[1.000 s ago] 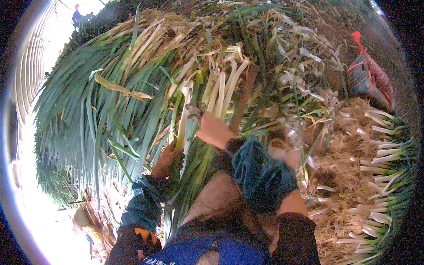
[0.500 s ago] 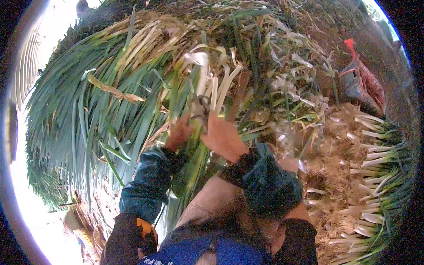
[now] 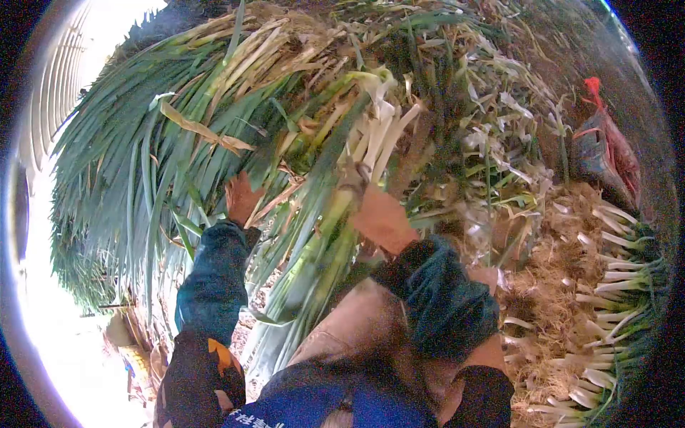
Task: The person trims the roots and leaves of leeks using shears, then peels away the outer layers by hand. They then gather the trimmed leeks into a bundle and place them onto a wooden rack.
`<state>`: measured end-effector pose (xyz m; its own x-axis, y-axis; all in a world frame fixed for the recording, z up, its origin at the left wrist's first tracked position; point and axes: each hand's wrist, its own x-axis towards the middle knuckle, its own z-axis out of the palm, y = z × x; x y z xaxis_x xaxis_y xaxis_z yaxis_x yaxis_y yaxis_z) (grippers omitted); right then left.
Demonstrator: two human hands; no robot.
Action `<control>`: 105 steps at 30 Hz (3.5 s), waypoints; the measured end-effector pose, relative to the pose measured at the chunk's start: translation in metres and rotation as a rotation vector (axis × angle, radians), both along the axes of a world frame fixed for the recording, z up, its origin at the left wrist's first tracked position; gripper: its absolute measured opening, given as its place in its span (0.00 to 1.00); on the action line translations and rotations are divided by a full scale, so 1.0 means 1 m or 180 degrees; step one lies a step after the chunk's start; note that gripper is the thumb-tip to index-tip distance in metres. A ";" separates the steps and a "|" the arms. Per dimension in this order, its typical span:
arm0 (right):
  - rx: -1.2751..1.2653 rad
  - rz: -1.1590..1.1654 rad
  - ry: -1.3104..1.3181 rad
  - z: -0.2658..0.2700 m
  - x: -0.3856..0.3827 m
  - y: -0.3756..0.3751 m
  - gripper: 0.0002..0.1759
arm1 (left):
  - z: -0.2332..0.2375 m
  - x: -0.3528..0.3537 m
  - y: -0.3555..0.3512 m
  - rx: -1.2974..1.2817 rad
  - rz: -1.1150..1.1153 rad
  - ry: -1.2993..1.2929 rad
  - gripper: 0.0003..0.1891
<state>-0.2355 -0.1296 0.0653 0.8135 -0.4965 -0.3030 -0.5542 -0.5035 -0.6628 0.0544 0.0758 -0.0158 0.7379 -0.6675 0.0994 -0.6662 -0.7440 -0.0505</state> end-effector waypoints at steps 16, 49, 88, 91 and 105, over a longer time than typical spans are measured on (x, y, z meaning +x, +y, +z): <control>0.0134 0.0529 -0.0444 0.004 0.014 0.050 0.26 | 0.084 -0.153 0.016 0.0496 -0.0855 0.1558 0.19; 0.0373 0.0613 -0.0398 0.024 -0.016 0.042 0.32 | 0.031 -0.073 -0.063 -0.2243 -0.2026 0.2400 0.11; 0.0001 0.0551 -0.0305 0.002 0.008 0.056 0.27 | 0.068 -0.135 -0.001 -0.2590 0.1090 0.5477 0.21; 0.0088 0.0399 -0.0143 -0.005 0.017 0.051 0.25 | 0.074 -0.150 0.008 -0.2246 0.1205 0.5145 0.22; 0.0024 0.0602 -0.0590 0.007 0.001 0.063 0.28 | 0.053 -0.179 0.055 -0.2872 0.1528 0.6658 0.25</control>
<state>-0.2347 -0.0667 0.0721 0.9335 -0.3288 -0.1431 -0.3195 -0.5813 -0.7484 -0.1241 0.1313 0.0375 0.2236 -0.7143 -0.6631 0.8112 -0.2407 0.5329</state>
